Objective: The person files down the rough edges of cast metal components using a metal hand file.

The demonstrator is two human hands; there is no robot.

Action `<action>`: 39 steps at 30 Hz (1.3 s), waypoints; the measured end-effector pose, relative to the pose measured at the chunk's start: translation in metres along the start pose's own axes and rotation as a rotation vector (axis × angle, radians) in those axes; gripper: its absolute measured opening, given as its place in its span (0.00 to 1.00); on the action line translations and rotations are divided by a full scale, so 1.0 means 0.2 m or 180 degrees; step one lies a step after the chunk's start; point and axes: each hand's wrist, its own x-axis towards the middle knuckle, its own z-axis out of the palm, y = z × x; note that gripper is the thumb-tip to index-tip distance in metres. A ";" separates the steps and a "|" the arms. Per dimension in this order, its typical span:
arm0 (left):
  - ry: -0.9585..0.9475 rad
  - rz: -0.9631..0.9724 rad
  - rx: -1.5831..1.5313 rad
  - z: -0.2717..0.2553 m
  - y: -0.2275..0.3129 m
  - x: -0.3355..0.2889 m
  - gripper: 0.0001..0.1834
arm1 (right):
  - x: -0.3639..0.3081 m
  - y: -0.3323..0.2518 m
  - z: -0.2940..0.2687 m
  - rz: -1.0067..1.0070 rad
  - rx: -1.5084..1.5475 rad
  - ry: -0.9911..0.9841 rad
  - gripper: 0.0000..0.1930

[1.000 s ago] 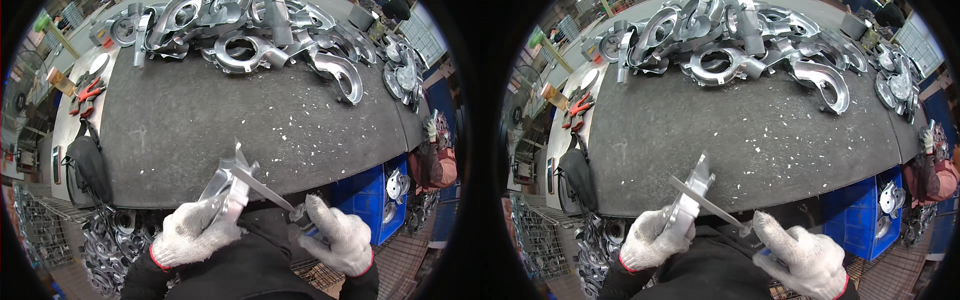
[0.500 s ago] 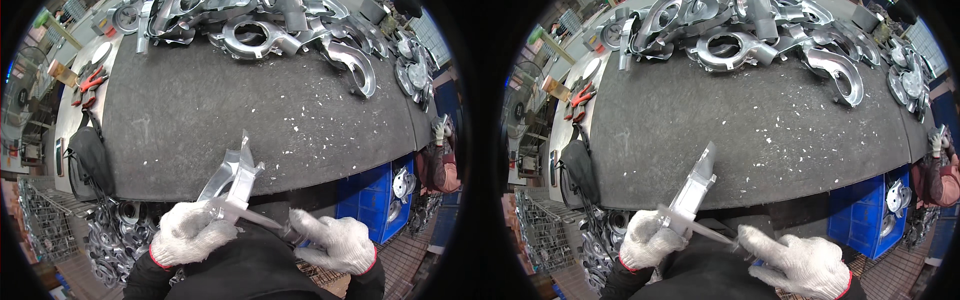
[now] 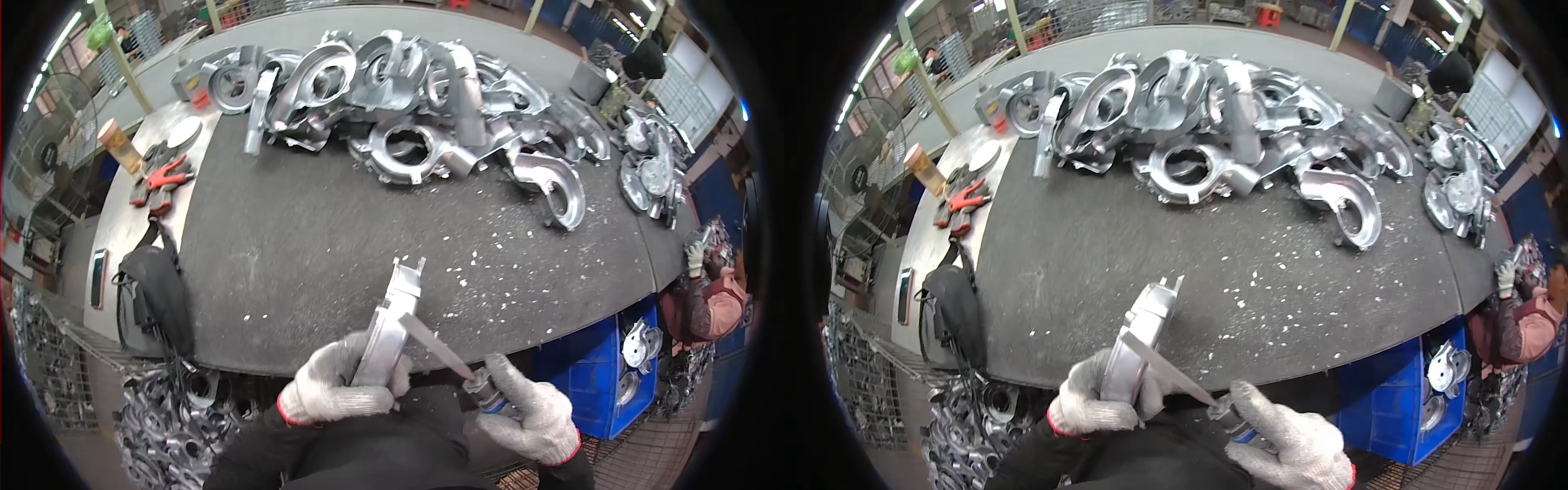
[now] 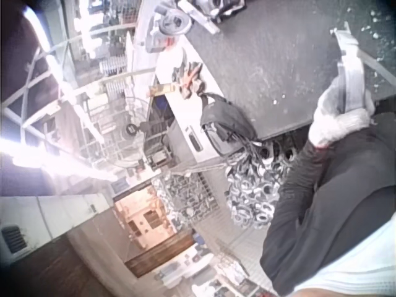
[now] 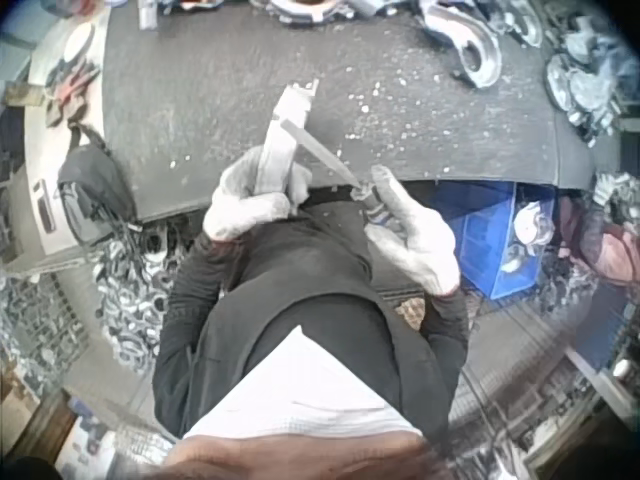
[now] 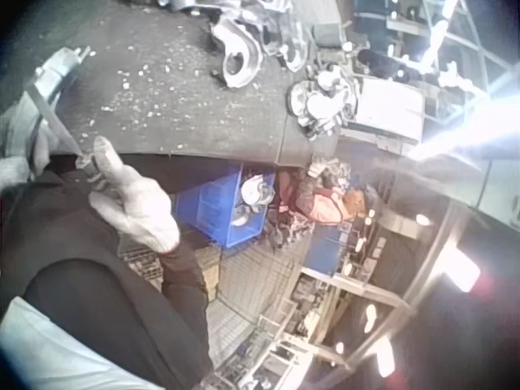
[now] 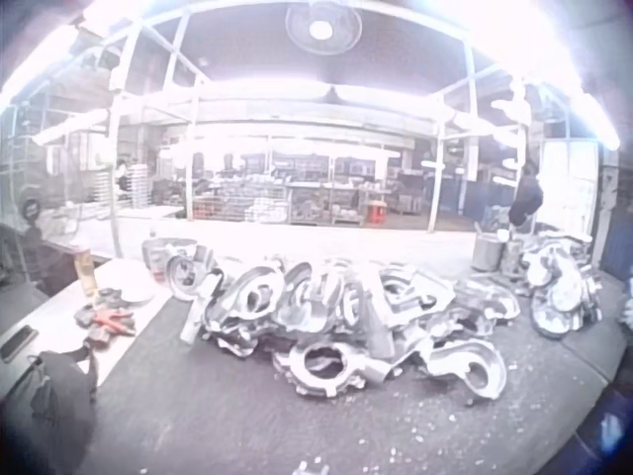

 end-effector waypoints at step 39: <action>-0.0215 0.0369 0.2049 0.10 0.25 0.02 0.26 | -0.07 -0.16 -0.13 -0.0041 -0.1751 -0.0261 0.33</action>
